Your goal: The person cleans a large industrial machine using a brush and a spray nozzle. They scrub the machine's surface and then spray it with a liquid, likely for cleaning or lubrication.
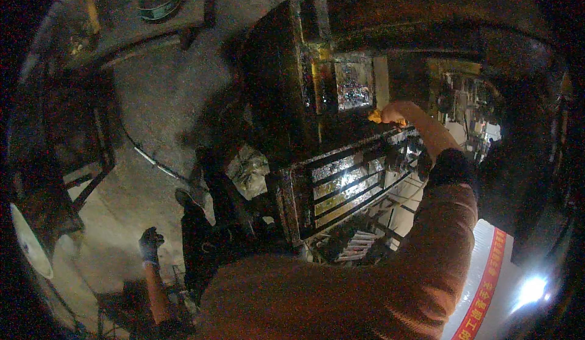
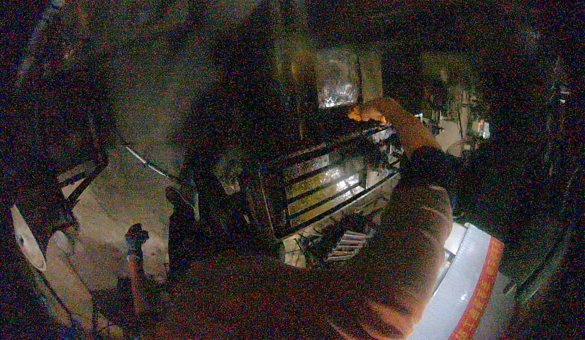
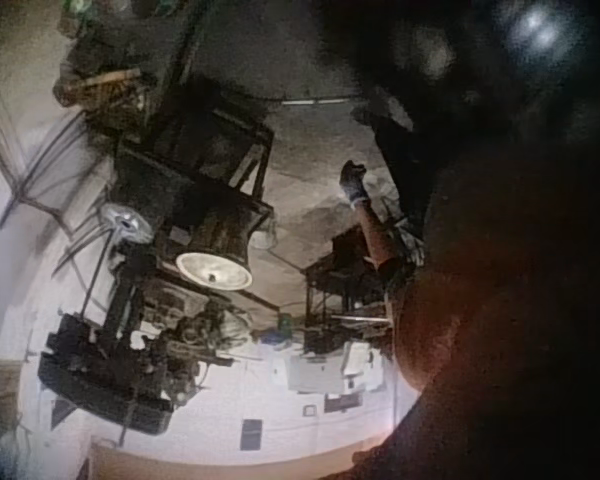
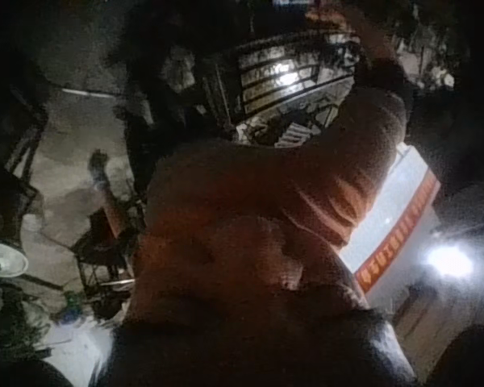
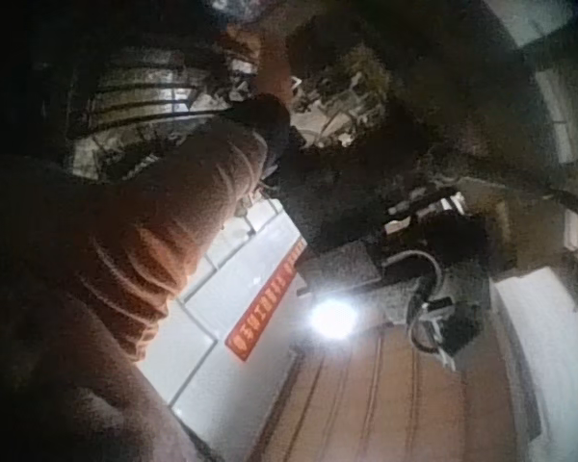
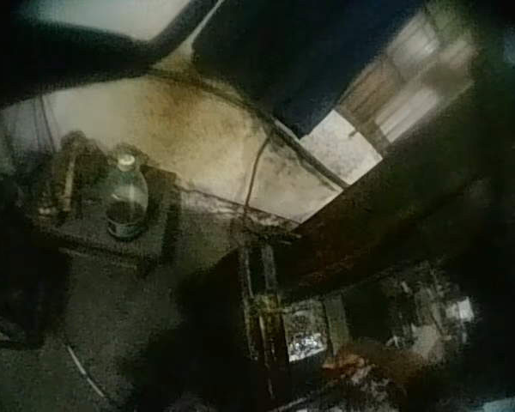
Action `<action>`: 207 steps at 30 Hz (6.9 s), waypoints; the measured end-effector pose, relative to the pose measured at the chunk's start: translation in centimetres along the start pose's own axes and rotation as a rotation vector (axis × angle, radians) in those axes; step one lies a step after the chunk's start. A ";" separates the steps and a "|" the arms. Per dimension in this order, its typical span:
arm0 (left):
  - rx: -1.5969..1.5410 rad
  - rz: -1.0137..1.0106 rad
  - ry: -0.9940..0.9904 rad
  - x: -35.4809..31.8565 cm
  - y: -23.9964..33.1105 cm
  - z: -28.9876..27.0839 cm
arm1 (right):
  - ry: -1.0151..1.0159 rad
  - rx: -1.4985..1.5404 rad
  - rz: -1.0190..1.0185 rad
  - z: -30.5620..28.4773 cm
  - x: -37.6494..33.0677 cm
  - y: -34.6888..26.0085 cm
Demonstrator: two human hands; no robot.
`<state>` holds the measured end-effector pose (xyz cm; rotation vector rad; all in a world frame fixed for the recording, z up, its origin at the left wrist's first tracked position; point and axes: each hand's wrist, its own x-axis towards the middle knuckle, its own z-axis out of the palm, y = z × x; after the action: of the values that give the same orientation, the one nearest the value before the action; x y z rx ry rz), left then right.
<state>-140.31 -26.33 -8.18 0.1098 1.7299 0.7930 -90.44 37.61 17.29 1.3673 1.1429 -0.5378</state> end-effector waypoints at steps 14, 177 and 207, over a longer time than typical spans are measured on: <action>0.017 0.168 -0.021 0.2 2.1 0.1 | 0.144 -0.244 -0.080 1.6 -0.6 2.5; -0.084 0.204 0.047 -21.8 -18.1 14.7 | 0.916 0.336 -0.751 38.4 -14.5 -3.7; -0.244 0.164 0.067 -18.1 -16.0 6.5 | 0.963 0.333 -0.743 40.1 -13.7 -4.9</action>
<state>-123.50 -44.00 -2.80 0.0602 1.6879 1.1341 -87.62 -4.86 19.55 1.4946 2.4856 -0.6132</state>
